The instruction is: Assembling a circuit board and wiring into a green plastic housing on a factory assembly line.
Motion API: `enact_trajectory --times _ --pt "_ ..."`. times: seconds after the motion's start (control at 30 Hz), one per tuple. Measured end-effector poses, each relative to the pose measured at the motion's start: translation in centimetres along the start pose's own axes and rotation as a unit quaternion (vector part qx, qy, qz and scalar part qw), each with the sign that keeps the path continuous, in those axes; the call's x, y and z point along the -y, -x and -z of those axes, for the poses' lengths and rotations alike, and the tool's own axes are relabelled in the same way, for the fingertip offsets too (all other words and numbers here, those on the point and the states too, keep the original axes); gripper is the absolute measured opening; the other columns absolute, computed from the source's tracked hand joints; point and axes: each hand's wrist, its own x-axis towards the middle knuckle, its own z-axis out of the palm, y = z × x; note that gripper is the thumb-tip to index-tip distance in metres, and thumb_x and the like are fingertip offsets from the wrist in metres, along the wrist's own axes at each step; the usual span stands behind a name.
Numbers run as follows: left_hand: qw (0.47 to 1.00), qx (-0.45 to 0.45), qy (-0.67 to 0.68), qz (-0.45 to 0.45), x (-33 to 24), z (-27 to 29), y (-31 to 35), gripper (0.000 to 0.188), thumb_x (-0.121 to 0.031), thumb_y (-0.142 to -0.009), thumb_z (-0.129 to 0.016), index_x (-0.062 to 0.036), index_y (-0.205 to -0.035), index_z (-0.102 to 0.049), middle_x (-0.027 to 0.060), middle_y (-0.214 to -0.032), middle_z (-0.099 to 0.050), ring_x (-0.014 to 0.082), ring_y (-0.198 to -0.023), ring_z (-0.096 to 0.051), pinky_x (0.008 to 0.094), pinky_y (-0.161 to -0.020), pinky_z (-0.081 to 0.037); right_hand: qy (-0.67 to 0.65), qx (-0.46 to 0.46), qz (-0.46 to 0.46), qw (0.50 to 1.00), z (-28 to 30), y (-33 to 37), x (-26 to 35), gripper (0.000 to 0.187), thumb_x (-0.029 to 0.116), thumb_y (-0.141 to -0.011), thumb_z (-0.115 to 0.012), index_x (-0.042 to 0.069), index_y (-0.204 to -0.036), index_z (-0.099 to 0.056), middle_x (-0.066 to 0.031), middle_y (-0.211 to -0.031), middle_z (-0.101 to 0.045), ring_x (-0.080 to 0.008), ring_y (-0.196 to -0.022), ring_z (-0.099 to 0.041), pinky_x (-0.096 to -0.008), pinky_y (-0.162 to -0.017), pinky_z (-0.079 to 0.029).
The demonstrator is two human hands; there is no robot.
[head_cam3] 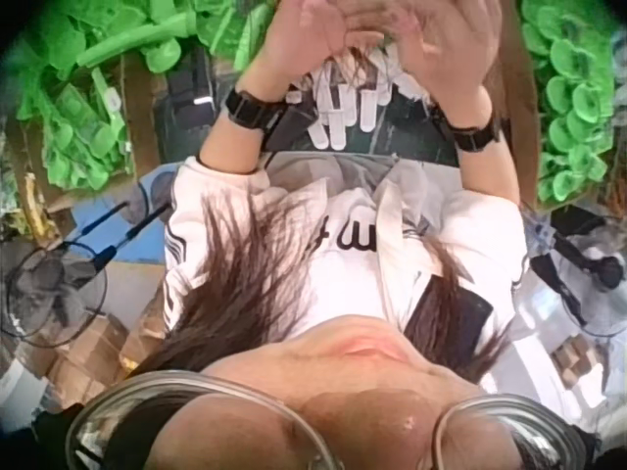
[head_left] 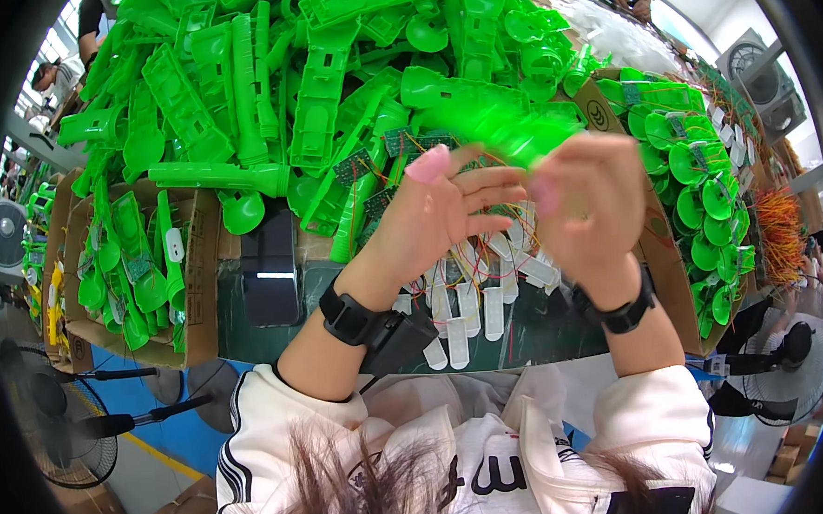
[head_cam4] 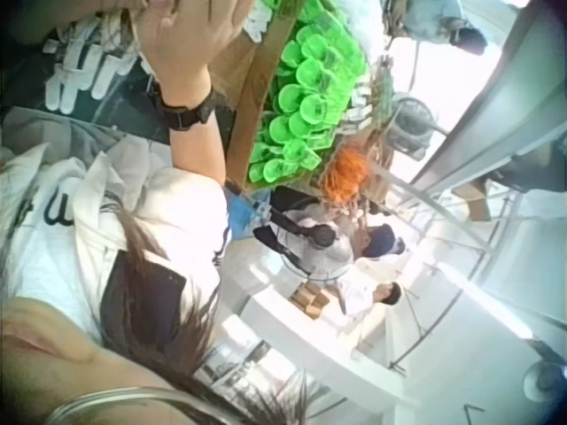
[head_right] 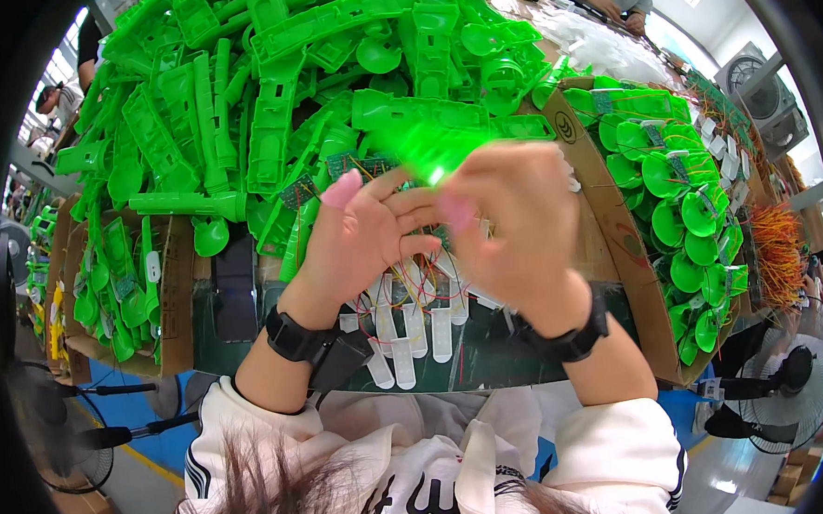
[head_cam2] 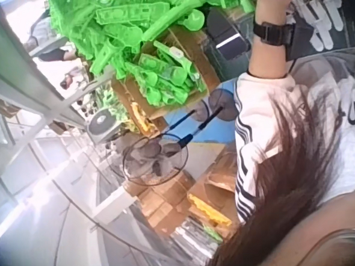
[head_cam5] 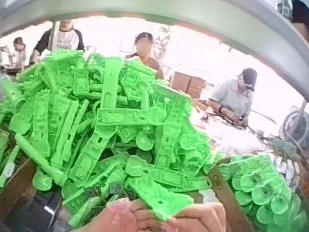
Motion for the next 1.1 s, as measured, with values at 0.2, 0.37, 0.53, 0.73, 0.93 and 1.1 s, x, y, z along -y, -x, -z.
enact_trajectory --times 0.2,0.37,0.53,0.73,0.93,1.1 --pt "0.997 -0.027 0.067 -0.013 -0.3 0.3 0.4 0.045 -0.035 -0.088 -0.041 0.0013 -0.112 -0.049 0.0126 -0.108 -0.053 0.0202 -0.094 -0.056 0.0351 -0.083 -0.046 -0.177 0.113 0.002 0.978 0.4 2.3 1.2 0.013 0.005 -0.068 -0.065 0.006 -0.080 -0.061 -0.0050 -0.087 -0.057 -0.0229 -0.069 -0.054 -0.0302 -0.058 -0.045" --pt "0.991 -0.118 0.050 -0.029 -0.1 -0.1 0.9 0.034 -0.028 -0.085 -0.045 -0.0029 -0.108 -0.047 0.0110 -0.095 -0.057 0.0243 -0.087 -0.058 0.0378 -0.079 -0.048 -0.007 0.075 -0.288 0.955 0.7 3.2 -4.9 0.013 0.012 -0.079 -0.058 0.002 -0.088 -0.058 -0.0146 -0.091 -0.057 -0.0274 -0.070 -0.058 -0.0325 -0.058 -0.048" --pt "0.993 -0.070 0.064 -0.076 0.7 -0.3 0.3 0.037 -0.020 -0.082 -0.043 -0.0029 -0.116 -0.041 0.0130 -0.102 -0.052 0.0224 -0.086 -0.054 0.0399 -0.079 -0.048 0.341 0.325 -0.293 0.832 0.2 6.9 -10.2 0.019 0.019 -0.080 -0.057 0.000 -0.082 -0.055 -0.0173 -0.086 -0.058 -0.0299 -0.076 -0.060 -0.0383 -0.062 -0.050" --pt "0.993 -0.045 0.091 -0.066 0.4 0.7 0.6 0.045 -0.026 -0.082 -0.040 -0.0082 -0.124 -0.037 0.0155 -0.104 -0.051 0.0244 -0.086 -0.054 0.0397 -0.075 -0.048 0.268 0.297 -0.298 0.867 0.5 6.8 -11.2 0.016 0.014 -0.075 -0.061 0.000 -0.081 -0.056 -0.0164 -0.083 -0.058 -0.0314 -0.080 -0.057 -0.0391 -0.070 -0.047" --pt "0.993 -0.044 0.019 -0.111 0.6 0.6 0.3 0.059 -0.022 -0.080 -0.039 -0.0147 -0.136 -0.022 0.0172 -0.106 -0.051 0.0251 -0.084 -0.054 0.0377 -0.072 -0.048 0.167 0.252 -0.319 0.898 1.1 7.1 -11.1 0.007 0.003 -0.070 -0.057 0.000 -0.076 -0.060 -0.0157 -0.083 -0.058 -0.0319 -0.079 -0.056 -0.0384 -0.072 -0.045" --pt "0.987 -0.077 -0.035 -0.134 0.5 0.1 0.4 0.064 -0.019 -0.077 -0.040 -0.0152 -0.138 -0.020 0.0178 -0.108 -0.049 0.0245 -0.081 -0.054 0.0359 -0.072 -0.047 0.123 0.228 -0.372 0.892 1.1 6.3 -10.6 0.009 0.002 -0.070 -0.058 0.000 -0.078 -0.062 -0.0162 -0.082 -0.057 -0.0292 -0.072 -0.057 -0.0351 -0.070 -0.046"
